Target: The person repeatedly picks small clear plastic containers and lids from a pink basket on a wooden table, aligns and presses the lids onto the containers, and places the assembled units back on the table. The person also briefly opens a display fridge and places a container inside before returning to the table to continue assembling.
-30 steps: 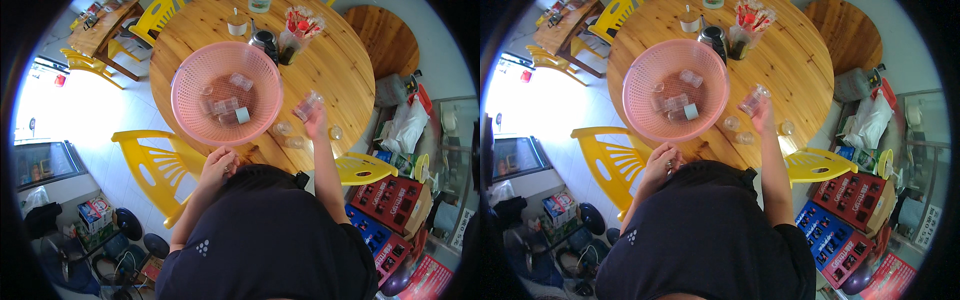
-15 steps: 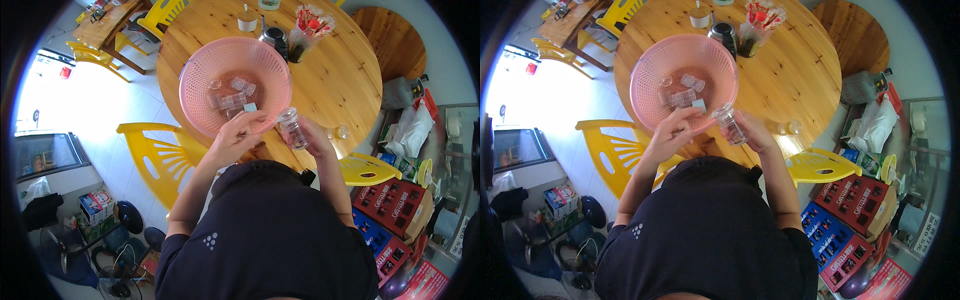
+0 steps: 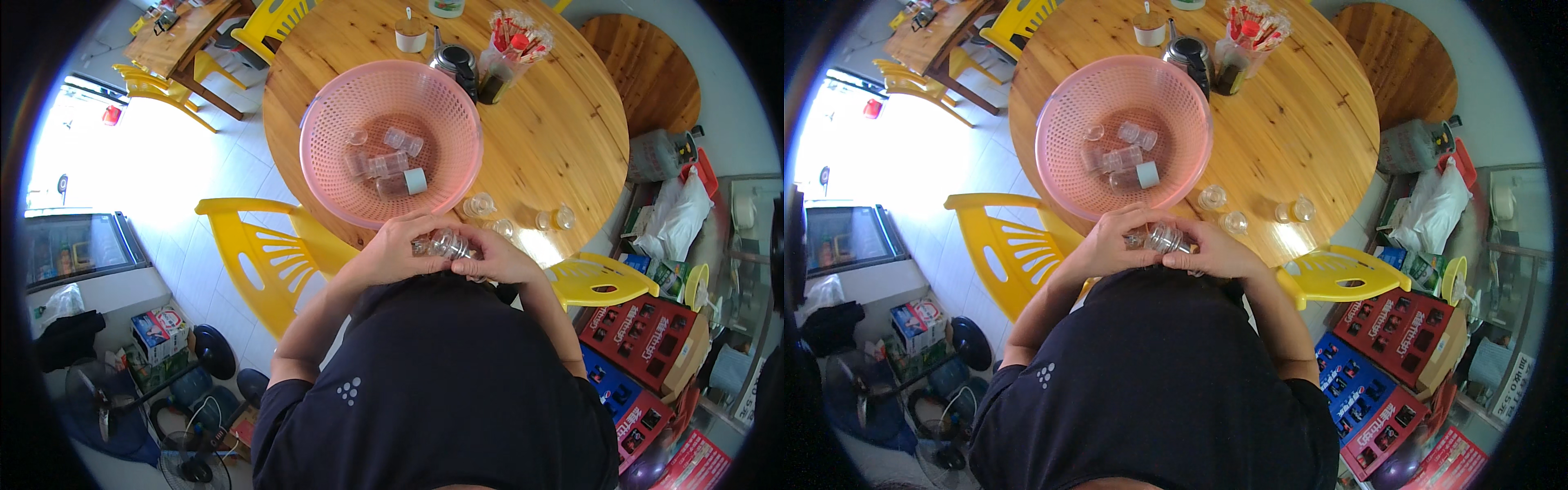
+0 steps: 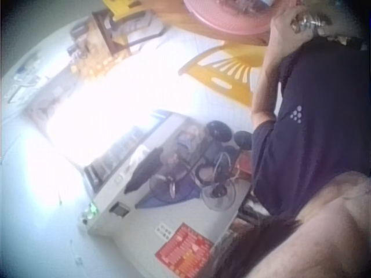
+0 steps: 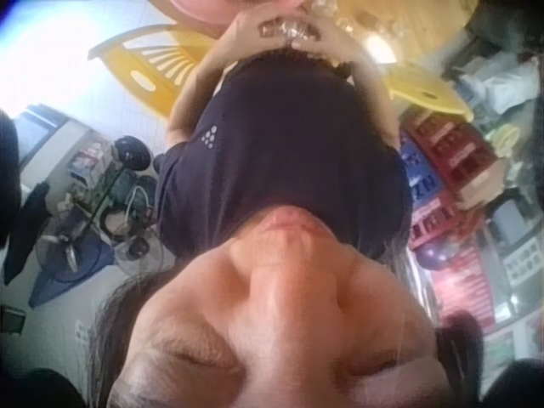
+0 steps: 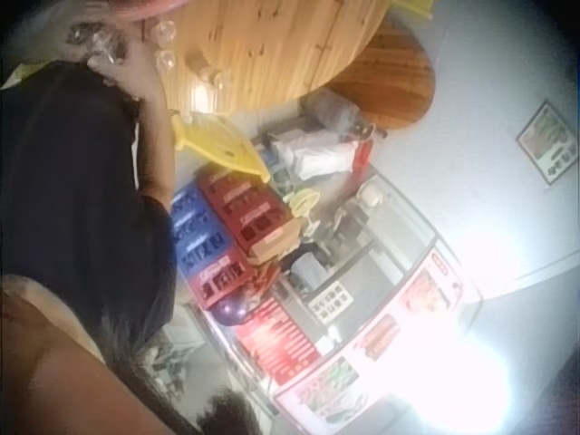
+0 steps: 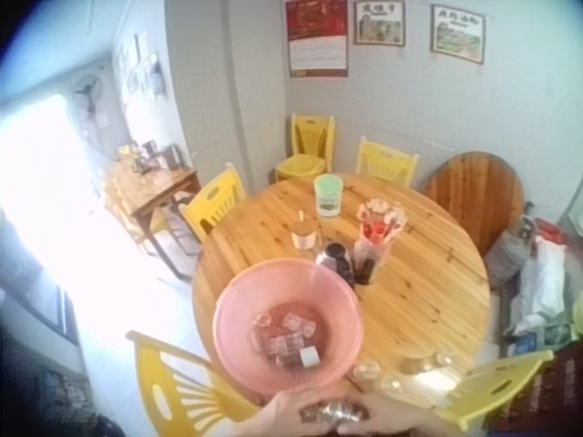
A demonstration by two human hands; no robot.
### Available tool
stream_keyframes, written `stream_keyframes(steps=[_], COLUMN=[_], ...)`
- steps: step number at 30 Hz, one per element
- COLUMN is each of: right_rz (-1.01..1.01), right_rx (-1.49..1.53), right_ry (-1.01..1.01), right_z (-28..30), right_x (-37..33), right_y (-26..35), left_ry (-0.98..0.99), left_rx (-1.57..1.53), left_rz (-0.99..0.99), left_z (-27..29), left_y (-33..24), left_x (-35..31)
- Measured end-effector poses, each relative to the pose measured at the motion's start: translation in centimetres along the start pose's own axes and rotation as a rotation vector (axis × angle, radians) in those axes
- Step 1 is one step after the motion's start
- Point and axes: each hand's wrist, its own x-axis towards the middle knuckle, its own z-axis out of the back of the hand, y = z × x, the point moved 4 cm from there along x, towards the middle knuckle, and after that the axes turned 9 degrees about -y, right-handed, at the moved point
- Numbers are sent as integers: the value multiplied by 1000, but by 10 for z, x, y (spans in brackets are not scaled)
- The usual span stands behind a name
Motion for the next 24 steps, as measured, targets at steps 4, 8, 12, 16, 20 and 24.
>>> stream_keyframes(steps=[4, 8, 12, 16, 20, 24], right_rz=[159, 335, 415, 363, 336, 333], right_rx=[1, -69, -162, -94, 1, 49], right_ry=[-182, -272, -327, -385, -362, -380], right_z=[-1, 0, -1, -1, -5, -11], right_x=[-6, -6, -4, -4, -7, -8], right_y=[5, 14, 13, 3, -4, -6], left_ry=[-163, -217, -306, -416, -311, -238], left_rx=[-43, 109, 476, 208, 75, -799], left_rz=[-7, -70, -80, 3, 172, 432], left_z=[5, 6, 1, 3, 7, -11], left_y=[-2, -12, -23, -23, -3, 21], left_x=[-12, -16, -16, -20, -25, -30])
